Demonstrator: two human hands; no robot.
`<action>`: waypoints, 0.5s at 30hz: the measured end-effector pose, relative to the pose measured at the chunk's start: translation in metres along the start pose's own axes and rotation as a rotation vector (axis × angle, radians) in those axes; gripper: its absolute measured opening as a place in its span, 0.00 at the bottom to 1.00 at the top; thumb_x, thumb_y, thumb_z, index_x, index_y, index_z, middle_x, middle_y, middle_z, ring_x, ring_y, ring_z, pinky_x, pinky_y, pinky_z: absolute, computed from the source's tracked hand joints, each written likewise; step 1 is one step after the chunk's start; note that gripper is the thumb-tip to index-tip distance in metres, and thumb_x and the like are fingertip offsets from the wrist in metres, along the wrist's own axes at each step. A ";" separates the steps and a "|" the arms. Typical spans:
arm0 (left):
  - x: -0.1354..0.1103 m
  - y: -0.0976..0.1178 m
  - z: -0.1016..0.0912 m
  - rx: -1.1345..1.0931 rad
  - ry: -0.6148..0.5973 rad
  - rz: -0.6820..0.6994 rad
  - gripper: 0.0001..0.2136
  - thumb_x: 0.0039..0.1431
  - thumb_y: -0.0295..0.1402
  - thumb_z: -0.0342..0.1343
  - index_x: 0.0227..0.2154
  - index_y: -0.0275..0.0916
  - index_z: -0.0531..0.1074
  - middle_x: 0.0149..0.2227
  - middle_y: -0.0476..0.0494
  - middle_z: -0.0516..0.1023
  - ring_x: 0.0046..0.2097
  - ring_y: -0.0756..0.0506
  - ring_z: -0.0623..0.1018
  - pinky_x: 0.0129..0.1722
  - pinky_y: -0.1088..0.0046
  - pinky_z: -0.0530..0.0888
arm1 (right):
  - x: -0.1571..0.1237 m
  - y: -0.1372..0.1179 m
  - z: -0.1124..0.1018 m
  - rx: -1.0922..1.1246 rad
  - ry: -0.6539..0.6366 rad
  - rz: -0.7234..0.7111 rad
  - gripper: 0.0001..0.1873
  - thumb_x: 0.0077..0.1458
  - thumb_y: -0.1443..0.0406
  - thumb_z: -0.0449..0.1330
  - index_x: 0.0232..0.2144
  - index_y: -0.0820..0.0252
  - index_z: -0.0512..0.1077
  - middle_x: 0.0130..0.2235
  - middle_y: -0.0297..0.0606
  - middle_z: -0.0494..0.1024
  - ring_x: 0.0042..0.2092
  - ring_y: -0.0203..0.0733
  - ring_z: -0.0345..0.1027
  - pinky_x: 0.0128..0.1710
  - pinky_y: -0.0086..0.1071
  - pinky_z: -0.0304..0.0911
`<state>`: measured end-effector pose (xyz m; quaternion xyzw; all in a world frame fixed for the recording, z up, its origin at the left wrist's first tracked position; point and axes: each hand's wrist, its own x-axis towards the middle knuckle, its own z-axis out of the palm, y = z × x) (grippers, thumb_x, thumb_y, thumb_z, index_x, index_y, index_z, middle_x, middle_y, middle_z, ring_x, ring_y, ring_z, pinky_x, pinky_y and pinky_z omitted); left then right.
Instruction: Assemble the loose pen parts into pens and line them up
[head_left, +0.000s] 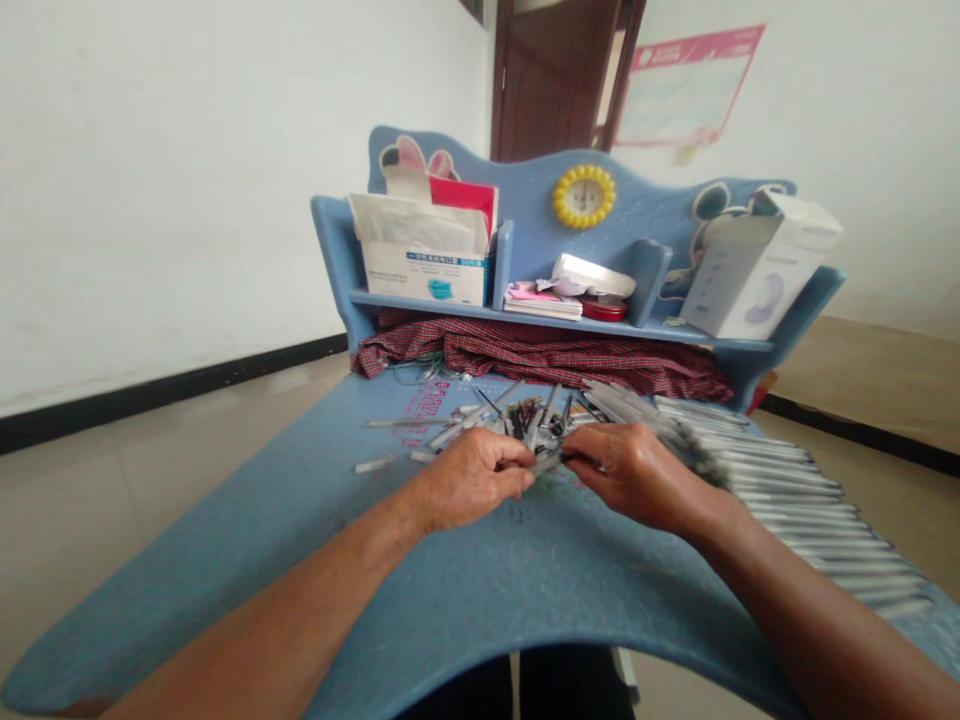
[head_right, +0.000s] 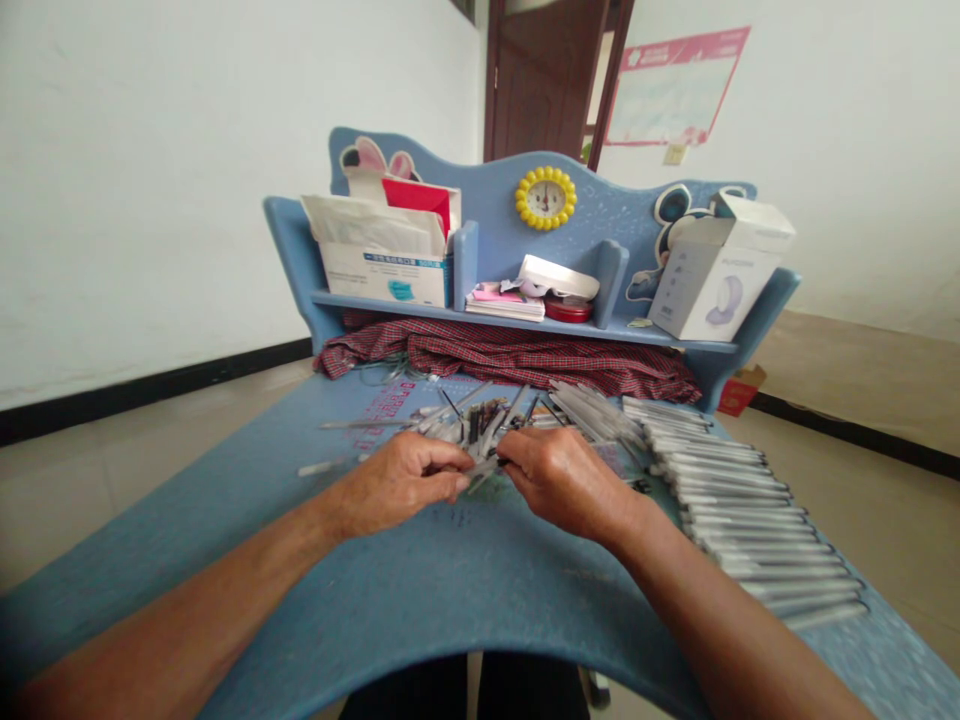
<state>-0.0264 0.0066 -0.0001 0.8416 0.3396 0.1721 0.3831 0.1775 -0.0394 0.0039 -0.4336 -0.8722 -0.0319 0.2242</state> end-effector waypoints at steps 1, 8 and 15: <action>0.000 0.000 0.000 0.000 0.000 -0.002 0.09 0.50 0.30 0.51 0.27 0.32 0.74 0.22 0.51 0.69 0.26 0.52 0.68 0.27 0.78 0.62 | 0.000 0.000 0.001 0.000 -0.002 -0.003 0.08 0.54 0.71 0.51 0.28 0.62 0.69 0.25 0.35 0.69 0.27 0.33 0.61 0.28 0.27 0.52; -0.001 -0.003 -0.002 -0.145 -0.081 -0.023 0.09 0.52 0.31 0.51 0.31 0.32 0.73 0.22 0.49 0.72 0.23 0.53 0.67 0.24 0.79 0.64 | 0.002 -0.003 -0.002 0.206 0.009 0.086 0.08 0.50 0.74 0.54 0.26 0.60 0.70 0.24 0.31 0.70 0.26 0.31 0.63 0.28 0.24 0.55; -0.001 -0.002 -0.003 -0.135 -0.086 -0.010 0.08 0.52 0.31 0.51 0.30 0.32 0.73 0.22 0.49 0.73 0.23 0.54 0.67 0.24 0.79 0.64 | 0.001 0.001 0.002 0.540 -0.028 0.230 0.06 0.47 0.72 0.57 0.27 0.61 0.72 0.25 0.31 0.72 0.27 0.33 0.67 0.28 0.25 0.61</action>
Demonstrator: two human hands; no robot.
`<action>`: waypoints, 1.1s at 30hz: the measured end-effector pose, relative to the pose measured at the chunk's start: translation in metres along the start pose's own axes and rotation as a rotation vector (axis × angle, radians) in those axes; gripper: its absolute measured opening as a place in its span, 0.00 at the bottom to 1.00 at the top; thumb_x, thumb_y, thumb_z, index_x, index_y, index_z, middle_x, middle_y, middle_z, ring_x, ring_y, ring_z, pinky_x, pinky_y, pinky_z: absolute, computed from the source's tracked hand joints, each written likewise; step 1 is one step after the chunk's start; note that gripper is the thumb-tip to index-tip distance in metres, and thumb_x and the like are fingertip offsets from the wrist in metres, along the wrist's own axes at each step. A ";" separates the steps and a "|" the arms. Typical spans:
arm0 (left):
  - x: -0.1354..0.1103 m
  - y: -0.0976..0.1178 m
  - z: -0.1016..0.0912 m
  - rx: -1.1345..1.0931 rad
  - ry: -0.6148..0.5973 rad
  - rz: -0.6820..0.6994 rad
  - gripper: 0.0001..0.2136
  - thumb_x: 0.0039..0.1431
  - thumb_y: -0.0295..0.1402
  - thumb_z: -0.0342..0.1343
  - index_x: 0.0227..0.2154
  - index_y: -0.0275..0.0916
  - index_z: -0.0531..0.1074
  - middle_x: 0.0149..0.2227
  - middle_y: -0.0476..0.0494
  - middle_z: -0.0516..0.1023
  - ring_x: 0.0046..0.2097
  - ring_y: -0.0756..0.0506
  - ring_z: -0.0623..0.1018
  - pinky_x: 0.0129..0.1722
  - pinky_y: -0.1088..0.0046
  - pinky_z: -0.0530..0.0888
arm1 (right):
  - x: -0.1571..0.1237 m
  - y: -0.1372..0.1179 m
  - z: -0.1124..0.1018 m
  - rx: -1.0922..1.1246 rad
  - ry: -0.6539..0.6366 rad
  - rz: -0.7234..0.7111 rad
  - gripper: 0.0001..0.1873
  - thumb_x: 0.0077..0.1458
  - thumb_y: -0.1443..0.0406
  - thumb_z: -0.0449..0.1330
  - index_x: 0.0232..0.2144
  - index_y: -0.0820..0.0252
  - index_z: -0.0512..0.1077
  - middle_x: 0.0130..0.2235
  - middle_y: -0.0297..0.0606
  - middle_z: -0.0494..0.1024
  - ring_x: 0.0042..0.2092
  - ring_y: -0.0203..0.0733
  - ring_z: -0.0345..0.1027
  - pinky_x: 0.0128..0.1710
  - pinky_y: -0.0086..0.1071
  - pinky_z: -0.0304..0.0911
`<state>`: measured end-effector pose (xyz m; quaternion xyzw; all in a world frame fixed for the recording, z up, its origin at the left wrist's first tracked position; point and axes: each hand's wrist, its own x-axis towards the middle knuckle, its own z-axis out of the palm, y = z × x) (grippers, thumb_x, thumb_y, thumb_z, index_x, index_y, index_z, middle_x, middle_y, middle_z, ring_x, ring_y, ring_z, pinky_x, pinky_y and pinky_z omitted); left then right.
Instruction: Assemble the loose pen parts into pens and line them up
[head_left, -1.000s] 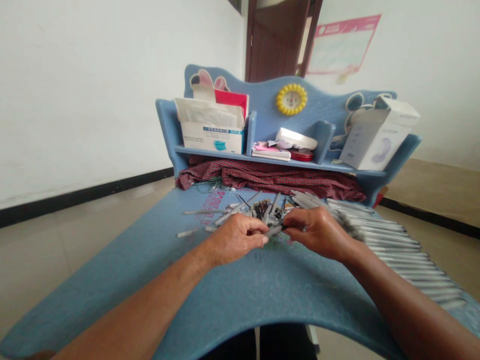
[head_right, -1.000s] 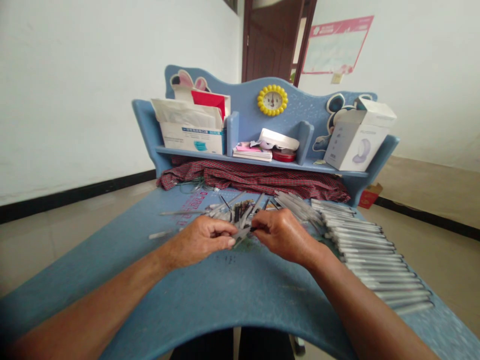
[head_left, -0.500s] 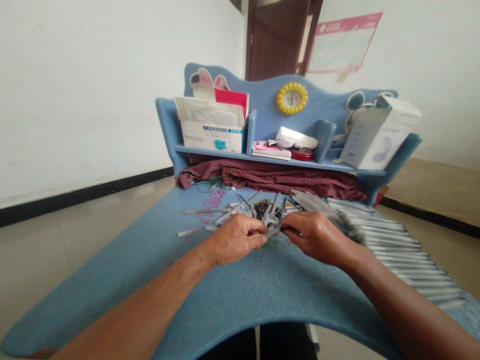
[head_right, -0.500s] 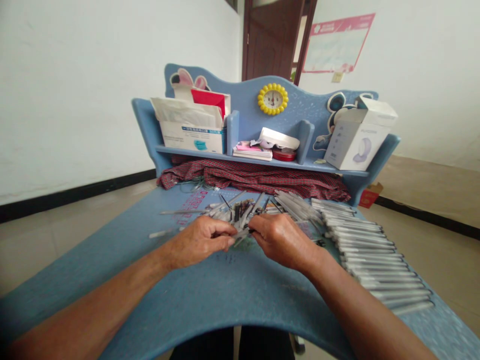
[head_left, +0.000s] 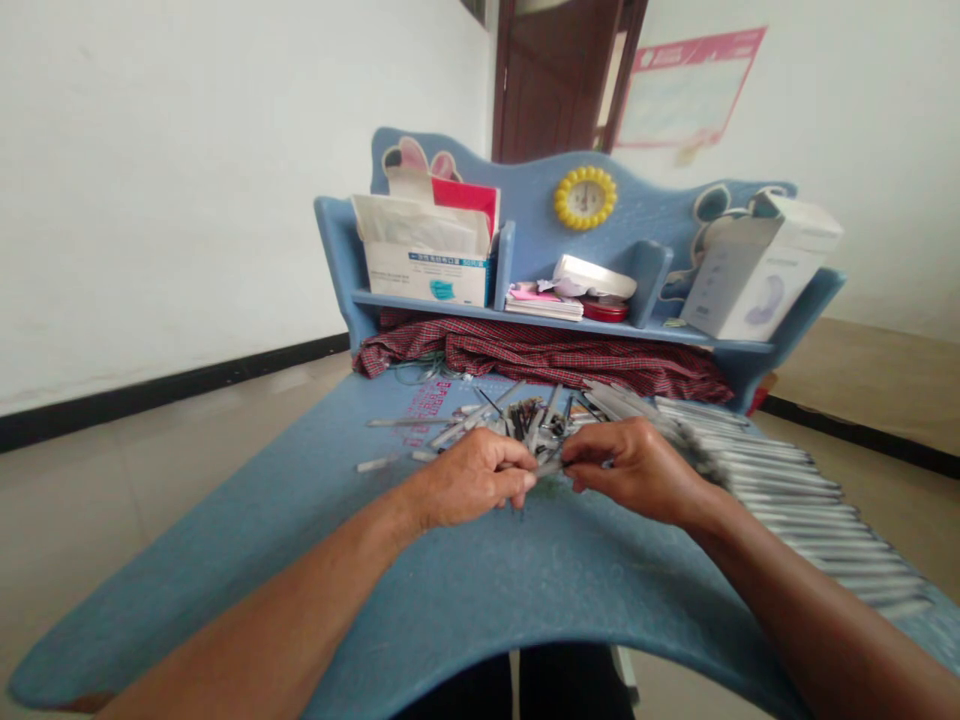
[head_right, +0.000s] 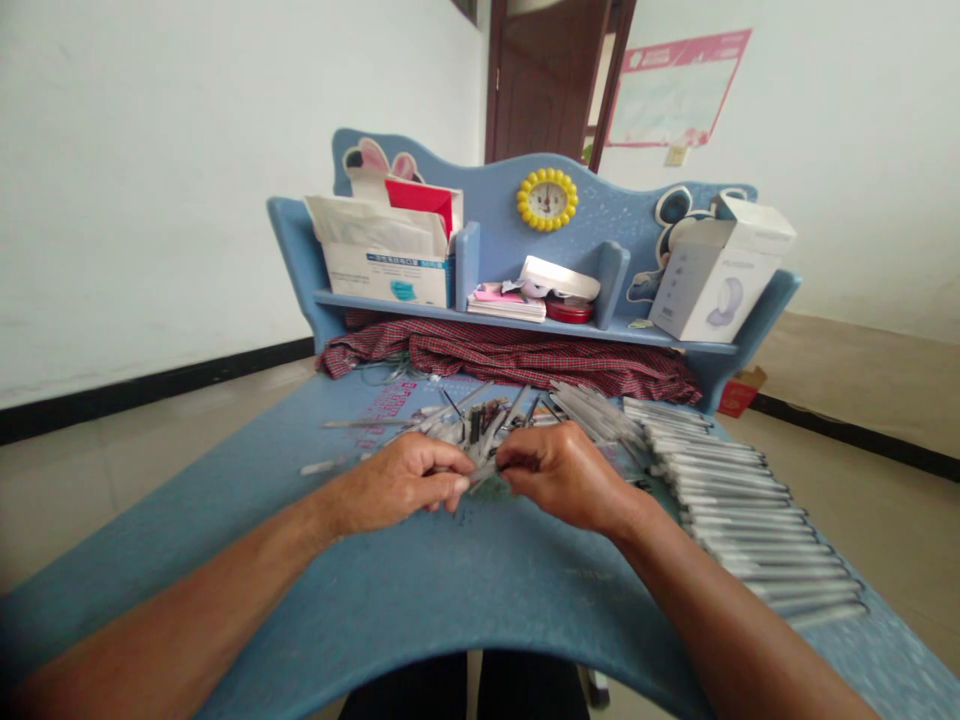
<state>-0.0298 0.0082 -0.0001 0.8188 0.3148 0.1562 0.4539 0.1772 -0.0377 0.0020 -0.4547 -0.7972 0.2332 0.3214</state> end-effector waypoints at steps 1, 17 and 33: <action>0.000 0.000 0.000 -0.007 0.000 0.000 0.08 0.52 0.31 0.51 0.30 0.33 0.73 0.22 0.50 0.73 0.23 0.54 0.67 0.24 0.79 0.64 | 0.000 0.002 0.001 0.104 0.003 0.043 0.04 0.47 0.71 0.57 0.27 0.61 0.72 0.25 0.31 0.72 0.27 0.33 0.68 0.28 0.26 0.63; -0.001 0.002 0.001 0.026 0.039 0.044 0.08 0.51 0.32 0.52 0.28 0.33 0.73 0.23 0.50 0.72 0.25 0.53 0.67 0.25 0.79 0.62 | 0.002 0.005 -0.001 0.261 -0.127 0.193 0.21 0.53 0.52 0.57 0.21 0.64 0.69 0.20 0.33 0.71 0.19 0.30 0.66 0.19 0.24 0.59; -0.001 0.001 0.003 0.021 0.078 0.046 0.09 0.51 0.33 0.52 0.29 0.33 0.73 0.24 0.50 0.72 0.26 0.52 0.68 0.27 0.78 0.64 | 0.002 0.004 -0.002 0.259 -0.120 0.200 0.22 0.53 0.48 0.54 0.26 0.63 0.67 0.22 0.32 0.72 0.19 0.31 0.67 0.18 0.23 0.59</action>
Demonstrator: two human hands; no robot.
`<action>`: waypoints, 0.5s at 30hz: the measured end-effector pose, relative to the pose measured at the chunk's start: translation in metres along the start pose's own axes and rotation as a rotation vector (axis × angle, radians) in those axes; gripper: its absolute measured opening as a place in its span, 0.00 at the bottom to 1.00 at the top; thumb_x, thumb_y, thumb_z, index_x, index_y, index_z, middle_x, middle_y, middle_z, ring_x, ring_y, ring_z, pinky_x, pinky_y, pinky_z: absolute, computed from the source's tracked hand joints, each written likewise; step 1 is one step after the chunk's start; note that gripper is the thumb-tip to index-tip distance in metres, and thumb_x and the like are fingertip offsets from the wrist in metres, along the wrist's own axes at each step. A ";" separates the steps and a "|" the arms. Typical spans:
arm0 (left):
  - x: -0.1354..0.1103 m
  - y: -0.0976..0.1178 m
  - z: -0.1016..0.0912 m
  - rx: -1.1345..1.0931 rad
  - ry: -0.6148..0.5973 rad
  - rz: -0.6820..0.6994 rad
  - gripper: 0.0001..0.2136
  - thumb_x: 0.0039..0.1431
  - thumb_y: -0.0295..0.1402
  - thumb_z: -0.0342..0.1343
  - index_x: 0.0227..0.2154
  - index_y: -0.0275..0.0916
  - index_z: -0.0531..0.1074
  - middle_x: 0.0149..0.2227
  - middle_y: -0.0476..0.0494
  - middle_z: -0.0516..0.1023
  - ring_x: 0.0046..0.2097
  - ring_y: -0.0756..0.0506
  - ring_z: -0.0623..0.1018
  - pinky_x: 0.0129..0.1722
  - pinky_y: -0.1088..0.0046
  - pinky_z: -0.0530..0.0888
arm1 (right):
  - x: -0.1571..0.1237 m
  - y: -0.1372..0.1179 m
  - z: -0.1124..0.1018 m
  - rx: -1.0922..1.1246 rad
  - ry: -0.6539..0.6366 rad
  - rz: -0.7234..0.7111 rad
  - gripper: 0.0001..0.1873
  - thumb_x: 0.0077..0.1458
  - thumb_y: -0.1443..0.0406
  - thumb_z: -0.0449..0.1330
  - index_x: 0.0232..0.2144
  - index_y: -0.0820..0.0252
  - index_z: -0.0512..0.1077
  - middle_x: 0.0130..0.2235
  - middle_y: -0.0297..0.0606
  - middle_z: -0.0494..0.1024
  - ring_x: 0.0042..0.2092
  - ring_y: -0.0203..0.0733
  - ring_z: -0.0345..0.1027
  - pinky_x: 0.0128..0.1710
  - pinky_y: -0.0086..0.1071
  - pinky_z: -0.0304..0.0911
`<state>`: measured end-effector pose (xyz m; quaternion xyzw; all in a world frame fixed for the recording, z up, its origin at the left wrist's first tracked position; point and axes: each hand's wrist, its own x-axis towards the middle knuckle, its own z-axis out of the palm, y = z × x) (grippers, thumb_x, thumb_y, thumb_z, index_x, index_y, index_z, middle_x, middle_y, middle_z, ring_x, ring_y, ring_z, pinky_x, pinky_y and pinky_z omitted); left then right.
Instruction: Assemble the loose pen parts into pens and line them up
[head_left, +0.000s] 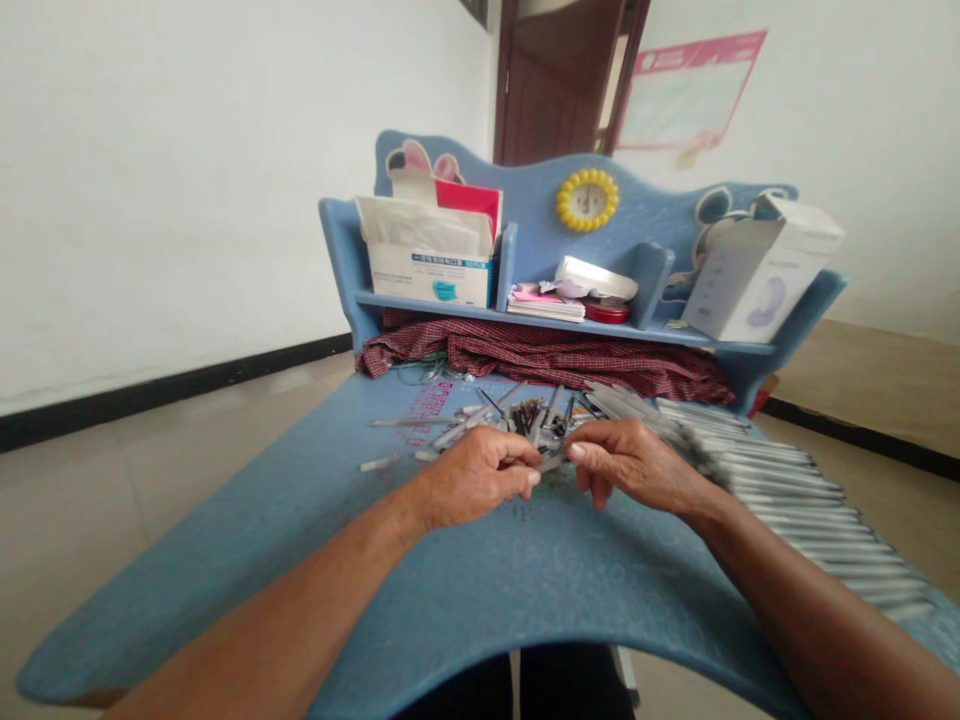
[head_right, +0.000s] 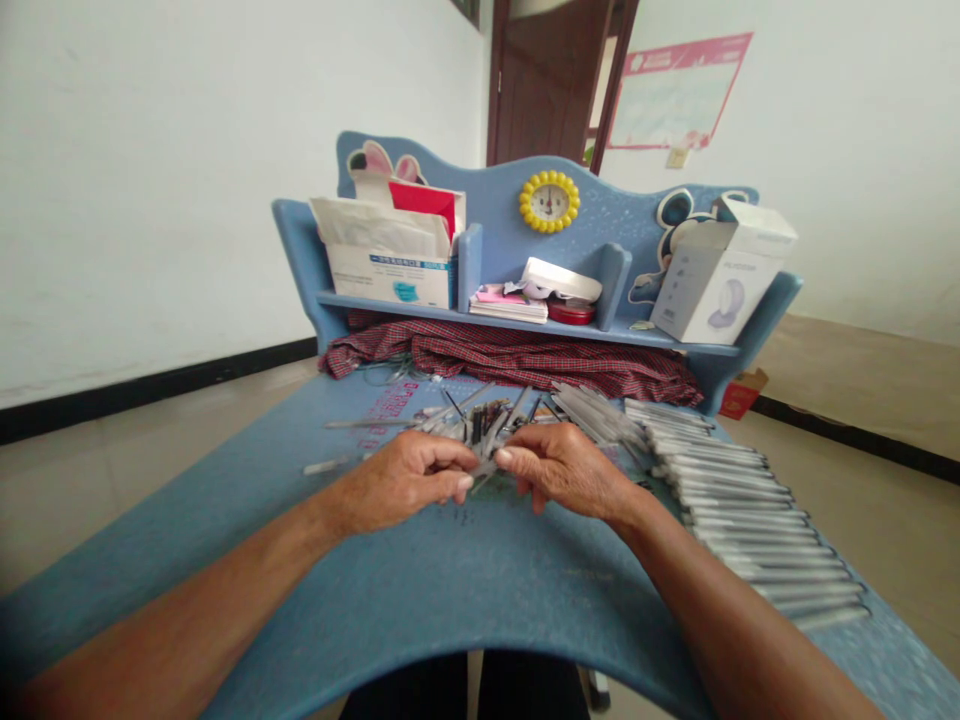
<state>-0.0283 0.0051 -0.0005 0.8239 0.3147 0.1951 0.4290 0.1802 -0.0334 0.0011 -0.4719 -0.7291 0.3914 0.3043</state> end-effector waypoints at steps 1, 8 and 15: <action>0.000 0.000 0.000 -0.003 0.004 -0.002 0.09 0.51 0.33 0.52 0.29 0.33 0.73 0.24 0.50 0.72 0.26 0.52 0.68 0.27 0.78 0.63 | 0.000 0.000 0.000 0.032 0.006 -0.008 0.21 0.51 0.49 0.56 0.28 0.62 0.67 0.23 0.32 0.72 0.20 0.31 0.67 0.19 0.24 0.60; -0.001 0.003 -0.001 0.000 0.000 -0.014 0.09 0.51 0.33 0.52 0.30 0.32 0.73 0.23 0.50 0.71 0.25 0.53 0.66 0.26 0.78 0.62 | 0.000 0.000 0.001 -0.008 0.020 0.039 0.26 0.54 0.46 0.50 0.22 0.63 0.67 0.19 0.33 0.71 0.17 0.31 0.65 0.17 0.23 0.57; 0.000 0.001 -0.001 0.003 0.005 0.001 0.09 0.49 0.33 0.54 0.29 0.32 0.73 0.21 0.53 0.65 0.24 0.54 0.62 0.24 0.78 0.59 | 0.000 0.000 0.002 0.007 0.015 0.068 0.27 0.54 0.45 0.49 0.20 0.62 0.65 0.18 0.33 0.70 0.17 0.31 0.65 0.16 0.24 0.57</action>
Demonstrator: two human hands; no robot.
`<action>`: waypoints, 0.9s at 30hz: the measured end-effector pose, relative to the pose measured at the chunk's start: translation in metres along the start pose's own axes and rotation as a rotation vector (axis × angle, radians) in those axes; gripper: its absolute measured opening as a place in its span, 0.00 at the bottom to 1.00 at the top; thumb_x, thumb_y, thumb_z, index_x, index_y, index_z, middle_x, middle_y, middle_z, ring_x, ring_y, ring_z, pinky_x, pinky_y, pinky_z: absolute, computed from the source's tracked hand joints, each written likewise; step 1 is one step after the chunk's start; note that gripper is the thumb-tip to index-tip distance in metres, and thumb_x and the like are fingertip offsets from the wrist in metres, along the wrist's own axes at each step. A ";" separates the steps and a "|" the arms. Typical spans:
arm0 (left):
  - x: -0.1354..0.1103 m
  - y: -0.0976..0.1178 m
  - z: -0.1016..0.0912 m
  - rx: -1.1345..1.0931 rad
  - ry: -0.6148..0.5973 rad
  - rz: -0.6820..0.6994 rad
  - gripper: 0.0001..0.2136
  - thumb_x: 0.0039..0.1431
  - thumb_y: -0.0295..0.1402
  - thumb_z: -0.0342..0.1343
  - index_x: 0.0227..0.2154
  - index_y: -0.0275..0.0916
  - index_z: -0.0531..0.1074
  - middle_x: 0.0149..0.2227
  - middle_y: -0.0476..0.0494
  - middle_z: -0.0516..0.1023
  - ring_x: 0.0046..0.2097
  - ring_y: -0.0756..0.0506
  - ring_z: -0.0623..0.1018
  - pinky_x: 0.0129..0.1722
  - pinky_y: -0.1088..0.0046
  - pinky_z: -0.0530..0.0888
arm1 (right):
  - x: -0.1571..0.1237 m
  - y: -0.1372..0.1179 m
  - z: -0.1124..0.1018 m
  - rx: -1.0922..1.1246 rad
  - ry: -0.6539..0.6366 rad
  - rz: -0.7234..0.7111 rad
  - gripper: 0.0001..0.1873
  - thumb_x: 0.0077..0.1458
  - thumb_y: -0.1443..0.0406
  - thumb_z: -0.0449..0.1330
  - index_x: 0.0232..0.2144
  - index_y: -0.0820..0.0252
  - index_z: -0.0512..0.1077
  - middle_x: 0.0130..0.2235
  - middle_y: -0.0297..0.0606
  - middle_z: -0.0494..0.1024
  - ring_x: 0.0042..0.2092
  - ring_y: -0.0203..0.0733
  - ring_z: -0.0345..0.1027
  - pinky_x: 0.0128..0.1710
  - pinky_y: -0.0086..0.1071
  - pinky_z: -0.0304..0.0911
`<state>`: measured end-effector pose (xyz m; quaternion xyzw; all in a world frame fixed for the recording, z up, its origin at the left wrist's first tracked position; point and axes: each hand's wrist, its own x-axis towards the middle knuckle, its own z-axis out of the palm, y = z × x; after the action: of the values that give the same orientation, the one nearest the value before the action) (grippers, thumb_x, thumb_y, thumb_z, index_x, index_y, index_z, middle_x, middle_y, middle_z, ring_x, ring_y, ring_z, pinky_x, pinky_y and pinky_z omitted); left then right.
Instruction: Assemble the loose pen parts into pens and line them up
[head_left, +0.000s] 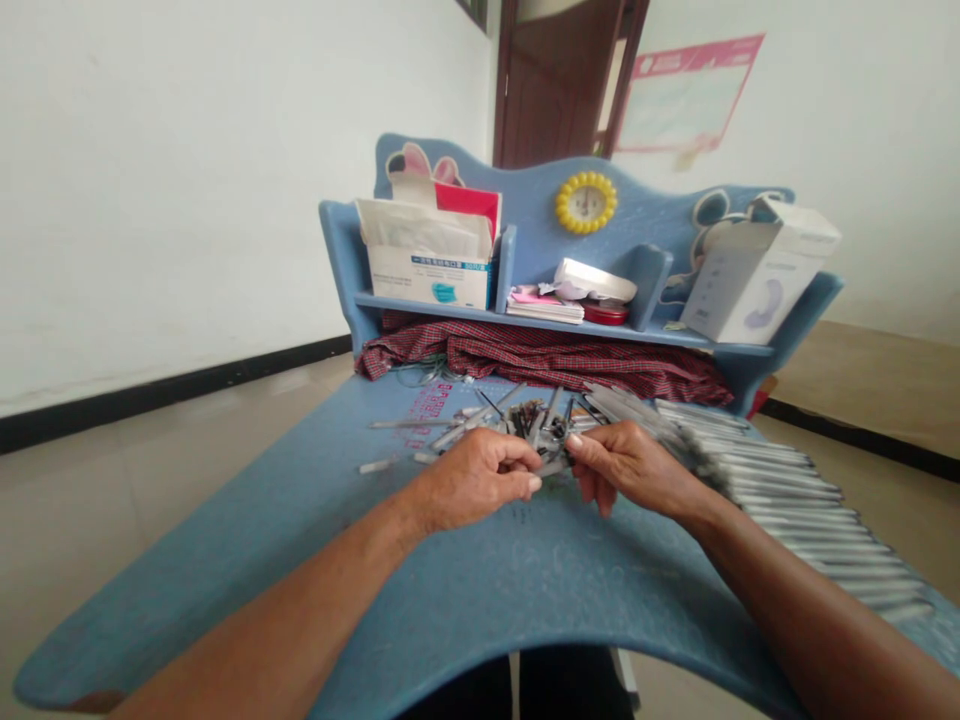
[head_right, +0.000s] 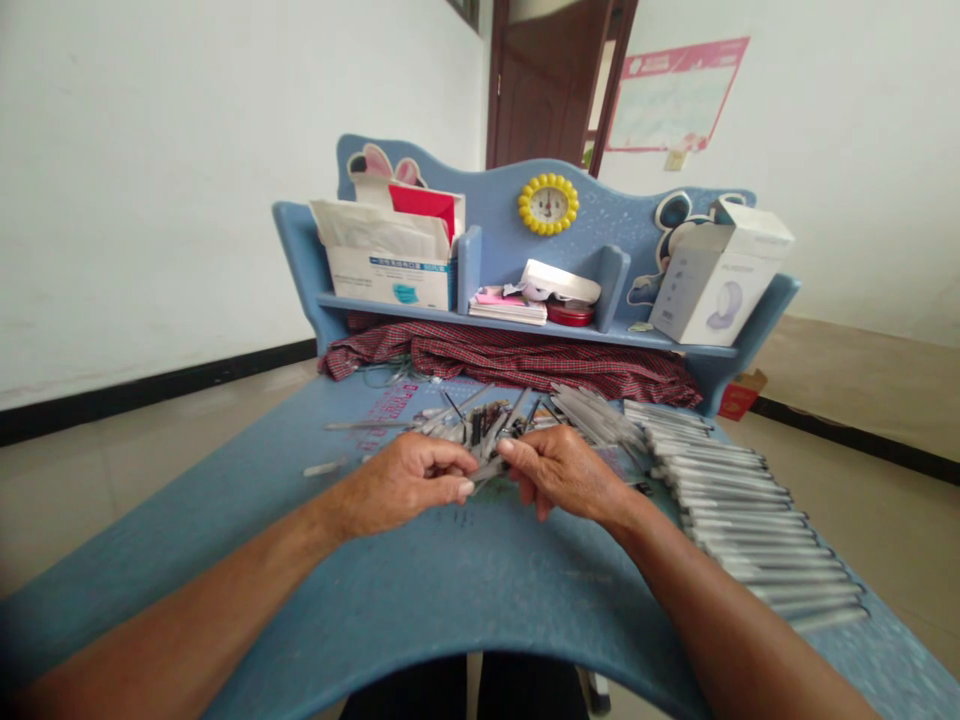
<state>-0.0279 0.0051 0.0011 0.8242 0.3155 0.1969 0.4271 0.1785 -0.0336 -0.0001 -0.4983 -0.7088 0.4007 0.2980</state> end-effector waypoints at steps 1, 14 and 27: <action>0.000 -0.001 0.000 0.007 0.008 0.001 0.09 0.49 0.33 0.54 0.29 0.32 0.73 0.20 0.54 0.63 0.24 0.54 0.61 0.24 0.78 0.59 | 0.000 0.000 0.000 0.001 0.005 -0.009 0.27 0.54 0.45 0.50 0.21 0.62 0.65 0.19 0.33 0.71 0.17 0.31 0.65 0.17 0.24 0.58; 0.003 -0.013 0.012 0.553 0.329 0.390 0.03 0.51 0.25 0.55 0.28 0.35 0.73 0.26 0.48 0.72 0.31 0.49 0.70 0.33 0.74 0.65 | 0.007 -0.003 0.019 0.099 0.123 0.201 0.21 0.55 0.54 0.51 0.16 0.59 0.58 0.11 0.29 0.68 0.10 0.30 0.57 0.08 0.21 0.48; -0.001 -0.011 0.016 0.960 0.432 0.540 0.06 0.57 0.25 0.48 0.29 0.35 0.70 0.26 0.45 0.71 0.31 0.46 0.69 0.32 0.72 0.66 | 0.010 -0.004 0.025 0.322 0.167 0.279 0.21 0.55 0.56 0.51 0.14 0.59 0.59 0.09 0.31 0.68 0.07 0.30 0.52 0.05 0.22 0.44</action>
<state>-0.0231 -0.0005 -0.0167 0.9176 0.2282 0.2971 -0.1327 0.1528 -0.0318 -0.0088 -0.5689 -0.5328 0.5033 0.3731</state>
